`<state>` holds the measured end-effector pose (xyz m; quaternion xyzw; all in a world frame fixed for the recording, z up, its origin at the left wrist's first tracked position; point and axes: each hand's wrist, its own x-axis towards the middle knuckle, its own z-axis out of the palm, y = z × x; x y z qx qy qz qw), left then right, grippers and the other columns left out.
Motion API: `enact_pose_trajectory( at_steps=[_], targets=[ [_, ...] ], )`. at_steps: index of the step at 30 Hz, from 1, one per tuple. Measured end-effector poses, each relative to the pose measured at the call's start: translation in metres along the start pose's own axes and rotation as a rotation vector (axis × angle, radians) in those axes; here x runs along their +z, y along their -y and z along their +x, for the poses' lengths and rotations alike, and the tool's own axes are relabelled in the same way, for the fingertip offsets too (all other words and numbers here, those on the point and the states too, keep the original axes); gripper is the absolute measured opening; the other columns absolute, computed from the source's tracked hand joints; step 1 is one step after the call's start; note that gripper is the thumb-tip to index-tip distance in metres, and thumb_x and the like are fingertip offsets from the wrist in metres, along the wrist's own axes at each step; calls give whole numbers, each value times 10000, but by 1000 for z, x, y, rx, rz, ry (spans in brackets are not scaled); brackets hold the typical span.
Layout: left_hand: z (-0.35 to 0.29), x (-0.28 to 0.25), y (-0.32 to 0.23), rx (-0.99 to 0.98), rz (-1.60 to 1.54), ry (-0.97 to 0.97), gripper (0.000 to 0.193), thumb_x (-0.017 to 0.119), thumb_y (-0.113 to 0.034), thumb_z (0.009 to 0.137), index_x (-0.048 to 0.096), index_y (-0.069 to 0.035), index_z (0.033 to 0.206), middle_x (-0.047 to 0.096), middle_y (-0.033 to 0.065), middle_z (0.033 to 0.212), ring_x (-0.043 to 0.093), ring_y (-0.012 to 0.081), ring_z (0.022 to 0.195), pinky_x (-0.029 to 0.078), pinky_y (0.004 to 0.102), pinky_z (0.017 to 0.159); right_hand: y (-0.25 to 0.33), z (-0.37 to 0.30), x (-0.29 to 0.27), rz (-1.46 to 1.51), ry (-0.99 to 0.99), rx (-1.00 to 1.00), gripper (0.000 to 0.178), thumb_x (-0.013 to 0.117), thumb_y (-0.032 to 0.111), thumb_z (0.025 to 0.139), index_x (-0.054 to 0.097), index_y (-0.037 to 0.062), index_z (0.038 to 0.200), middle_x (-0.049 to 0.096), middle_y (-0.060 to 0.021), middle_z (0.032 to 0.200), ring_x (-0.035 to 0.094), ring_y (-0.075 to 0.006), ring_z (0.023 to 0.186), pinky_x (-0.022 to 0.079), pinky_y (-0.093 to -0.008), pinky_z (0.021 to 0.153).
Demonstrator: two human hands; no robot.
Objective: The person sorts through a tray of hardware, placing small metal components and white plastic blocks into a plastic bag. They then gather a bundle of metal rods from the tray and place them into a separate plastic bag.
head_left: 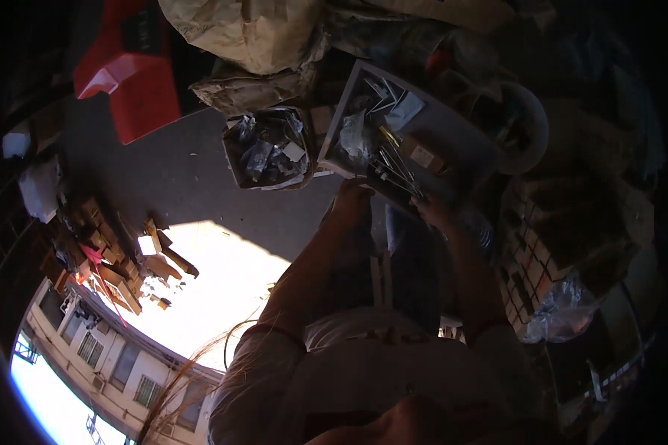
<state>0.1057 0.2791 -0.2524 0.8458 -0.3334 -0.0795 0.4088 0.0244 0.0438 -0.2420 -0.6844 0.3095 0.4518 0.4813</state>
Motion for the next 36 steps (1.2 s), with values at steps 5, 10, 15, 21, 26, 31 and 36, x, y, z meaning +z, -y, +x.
enact_pose_trajectory(
  at_steps=[5,10,15,21,26,31,36],
  targets=[
    [-11,24,-53,-894,-514,305,247,494,-47,745,565,-53,982,557,131,904,559,242,820,466,340,684,15,-31,3,503,120,-37,252,467,295,878,506,61,963,412,29,591,365,-45,475,302,-200,428],
    [-20,57,-71,-461,-453,146,236,500,-51,741,551,-45,972,552,148,925,564,283,807,469,349,694,-17,-45,4,602,146,-121,285,464,321,881,470,81,1035,413,42,601,376,-48,493,321,-204,445],
    [0,69,-67,-707,-499,163,258,515,-87,762,523,-51,1018,547,160,957,555,306,852,454,364,745,-9,-54,5,764,261,-67,234,469,345,874,466,114,902,382,54,590,355,-50,488,308,-203,446],
    [22,150,-35,-1437,-1599,-355,285,525,-184,781,512,-51,1033,570,109,926,556,275,843,459,364,725,-13,-70,-2,1016,370,20,137,467,235,873,472,100,902,358,54,594,357,-60,494,301,-205,444],
    [-24,233,4,-1583,-1146,-15,332,486,-255,778,527,-73,1053,578,91,923,546,264,842,460,349,690,-12,-75,-13,1048,412,90,202,454,283,882,468,90,941,345,50,585,340,-57,480,292,-204,443],
    [-139,233,136,-1297,-810,-554,336,440,-235,778,537,-49,1040,576,117,948,544,276,889,456,372,703,61,-63,28,854,752,74,212,401,311,905,456,106,897,322,45,552,338,-55,454,284,-196,420],
    [58,160,-32,-2320,-857,-421,352,552,-221,746,542,2,1019,581,159,947,578,268,861,464,372,674,-20,-87,-29,1001,386,135,251,417,311,894,483,76,951,336,46,547,339,-55,448,284,-196,414]
  ],
)
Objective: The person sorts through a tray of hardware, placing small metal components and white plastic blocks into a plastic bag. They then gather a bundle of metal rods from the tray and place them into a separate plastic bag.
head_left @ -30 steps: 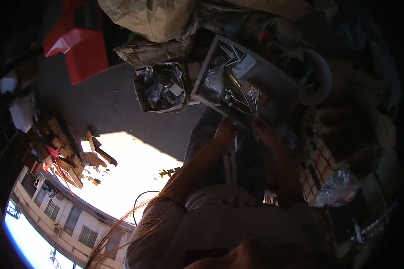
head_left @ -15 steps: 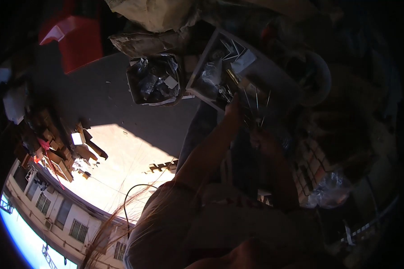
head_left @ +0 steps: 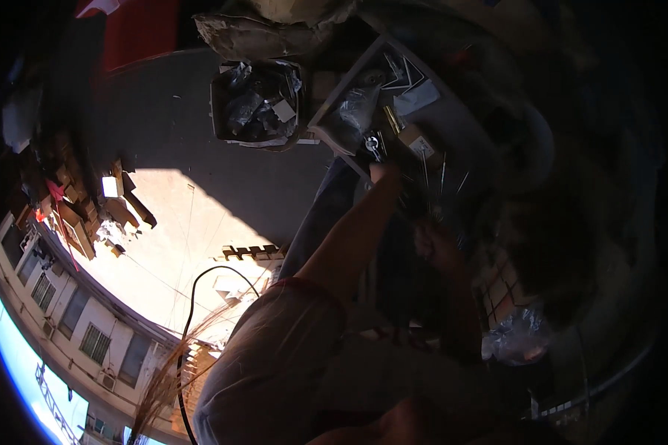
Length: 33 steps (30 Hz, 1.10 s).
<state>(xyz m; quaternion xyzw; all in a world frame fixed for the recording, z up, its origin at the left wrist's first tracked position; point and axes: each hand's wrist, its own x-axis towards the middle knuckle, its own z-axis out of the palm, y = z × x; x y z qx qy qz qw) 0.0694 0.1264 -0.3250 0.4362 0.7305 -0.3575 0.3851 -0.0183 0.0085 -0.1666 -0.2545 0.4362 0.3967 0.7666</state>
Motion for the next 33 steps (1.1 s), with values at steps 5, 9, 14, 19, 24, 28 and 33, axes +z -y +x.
enact_pose_trajectory(
  at_steps=[5,9,14,19,24,28,33],
  targets=[
    [-2,-16,5,339,139,67,238,511,-172,769,578,7,909,609,146,850,596,282,753,468,367,610,1,-2,-10,28,131,12,253,442,306,881,483,65,947,348,45,551,343,-57,451,289,-196,409],
    [30,-29,23,779,737,178,236,460,-152,808,548,0,966,596,134,833,593,259,735,461,368,558,8,-2,-13,48,196,10,226,453,290,878,489,72,923,359,31,560,356,-63,454,305,-204,405],
    [55,-44,71,1037,863,497,260,413,-168,841,507,-40,1046,574,90,910,557,236,811,443,326,669,17,-8,-8,-20,170,-35,202,449,278,881,493,82,902,404,19,586,384,-76,464,332,-210,425],
    [-23,-64,82,552,70,867,297,443,-225,851,485,-54,1089,554,48,964,523,179,888,423,275,778,5,0,-50,-515,-18,-65,255,385,274,899,509,78,1005,463,-1,628,467,-110,512,411,-233,454],
    [-90,-95,61,435,22,738,479,497,-437,831,489,-30,1083,549,64,937,513,155,860,420,294,744,-19,16,-26,-2398,-225,-889,243,463,224,785,554,67,946,561,-123,875,546,-283,765,425,-434,654],
    [-79,-95,56,156,-143,907,611,414,-568,815,462,-42,1124,544,65,960,519,180,857,424,317,750,16,3,33,-1901,-116,-97,389,445,294,823,460,38,1116,555,-191,998,535,-353,900,404,-475,768],
    [-92,-109,32,429,-163,986,490,487,-447,826,457,-53,1116,541,67,957,520,192,886,428,334,750,15,13,81,-1455,-229,-320,303,441,259,835,516,16,1000,569,-175,844,563,-347,682,450,-438,649]
  ],
)
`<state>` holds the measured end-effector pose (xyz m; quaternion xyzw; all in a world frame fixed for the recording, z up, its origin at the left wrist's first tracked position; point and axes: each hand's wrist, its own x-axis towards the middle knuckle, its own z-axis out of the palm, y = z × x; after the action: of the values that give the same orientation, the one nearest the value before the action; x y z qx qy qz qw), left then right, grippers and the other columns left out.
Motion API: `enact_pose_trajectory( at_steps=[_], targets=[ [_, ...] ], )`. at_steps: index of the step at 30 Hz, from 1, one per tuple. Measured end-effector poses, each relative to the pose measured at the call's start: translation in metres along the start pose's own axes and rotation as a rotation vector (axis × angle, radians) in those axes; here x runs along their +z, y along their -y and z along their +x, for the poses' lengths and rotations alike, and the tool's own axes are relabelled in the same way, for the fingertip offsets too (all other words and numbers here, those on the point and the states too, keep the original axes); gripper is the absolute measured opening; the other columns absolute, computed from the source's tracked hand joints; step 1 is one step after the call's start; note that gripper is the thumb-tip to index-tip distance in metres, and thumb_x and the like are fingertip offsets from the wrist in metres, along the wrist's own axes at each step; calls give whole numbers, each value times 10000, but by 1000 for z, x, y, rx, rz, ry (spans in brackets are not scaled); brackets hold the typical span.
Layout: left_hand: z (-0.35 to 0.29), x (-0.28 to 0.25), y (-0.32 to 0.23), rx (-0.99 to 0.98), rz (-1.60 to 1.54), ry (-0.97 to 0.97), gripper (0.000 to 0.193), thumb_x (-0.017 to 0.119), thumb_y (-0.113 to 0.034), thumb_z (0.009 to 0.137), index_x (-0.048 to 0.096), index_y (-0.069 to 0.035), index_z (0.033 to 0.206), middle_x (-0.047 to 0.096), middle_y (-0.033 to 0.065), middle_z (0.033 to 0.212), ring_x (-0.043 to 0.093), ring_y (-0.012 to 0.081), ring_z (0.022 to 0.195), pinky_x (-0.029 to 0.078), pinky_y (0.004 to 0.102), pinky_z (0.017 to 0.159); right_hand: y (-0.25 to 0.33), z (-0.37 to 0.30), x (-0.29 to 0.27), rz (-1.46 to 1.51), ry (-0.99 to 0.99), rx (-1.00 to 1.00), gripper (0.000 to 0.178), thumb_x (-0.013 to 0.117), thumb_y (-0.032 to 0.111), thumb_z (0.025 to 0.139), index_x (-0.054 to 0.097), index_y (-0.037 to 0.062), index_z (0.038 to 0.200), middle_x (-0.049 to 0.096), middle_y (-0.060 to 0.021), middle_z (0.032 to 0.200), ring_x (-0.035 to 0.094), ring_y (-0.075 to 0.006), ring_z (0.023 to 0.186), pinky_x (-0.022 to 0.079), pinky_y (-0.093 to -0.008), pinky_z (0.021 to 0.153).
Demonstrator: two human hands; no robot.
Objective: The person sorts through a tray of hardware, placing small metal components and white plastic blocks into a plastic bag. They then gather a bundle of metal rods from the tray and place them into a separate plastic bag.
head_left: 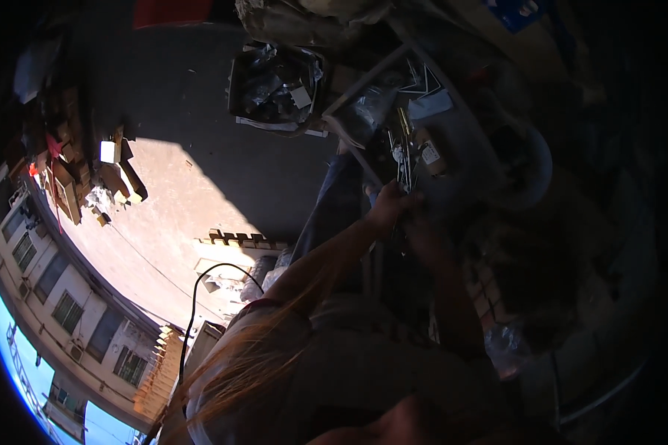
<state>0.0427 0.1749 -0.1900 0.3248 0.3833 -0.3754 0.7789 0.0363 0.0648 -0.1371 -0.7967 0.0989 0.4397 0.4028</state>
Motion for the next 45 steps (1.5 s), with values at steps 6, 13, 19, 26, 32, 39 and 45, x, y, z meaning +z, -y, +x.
enact_pose_trajectory(
  at_steps=[6,13,19,26,32,39,45],
  targets=[
    [-8,-27,-55,37,20,-161,147,541,-153,829,531,-46,929,546,8,739,518,94,633,397,251,504,-31,45,19,810,63,255,465,425,477,852,500,106,1122,581,-23,854,495,-37,635,393,-215,543],
    [-10,-75,-78,159,115,-115,47,520,-114,804,519,-89,845,477,-14,656,431,82,541,325,220,463,-73,114,48,-364,-148,-72,318,500,232,820,521,14,1050,542,-213,1031,508,-361,979,405,-411,836],
    [-17,-70,-92,151,191,-78,71,508,-96,809,472,-96,748,441,-29,607,432,73,533,346,227,470,-80,112,61,-315,-84,46,259,473,135,811,496,-1,1029,544,-222,999,510,-365,961,402,-416,834],
    [-34,-49,-111,109,166,-84,194,517,-184,842,442,-130,671,392,-52,529,375,62,449,289,231,414,-31,60,20,79,-136,-66,216,493,204,847,536,34,973,572,-161,958,553,-304,890,428,-359,778],
    [-46,-2,-108,74,184,86,188,536,-241,835,472,-112,714,441,-13,593,417,98,501,335,249,453,51,-15,-20,253,-293,-100,243,546,218,825,547,39,989,592,-130,925,571,-235,872,440,-325,755],
    [-83,70,-134,36,17,275,146,561,-218,820,490,-91,807,490,4,698,474,120,631,407,288,580,61,-29,-15,511,-510,-343,206,509,156,841,533,-17,949,580,-147,903,562,-237,833,428,-304,747],
    [-100,123,-133,124,46,361,158,576,-202,810,489,-80,860,505,7,739,508,121,707,428,291,635,113,-82,-45,-43,-768,-492,347,454,173,850,450,-18,1139,533,-183,1027,511,-326,940,412,-364,795]
  ],
)
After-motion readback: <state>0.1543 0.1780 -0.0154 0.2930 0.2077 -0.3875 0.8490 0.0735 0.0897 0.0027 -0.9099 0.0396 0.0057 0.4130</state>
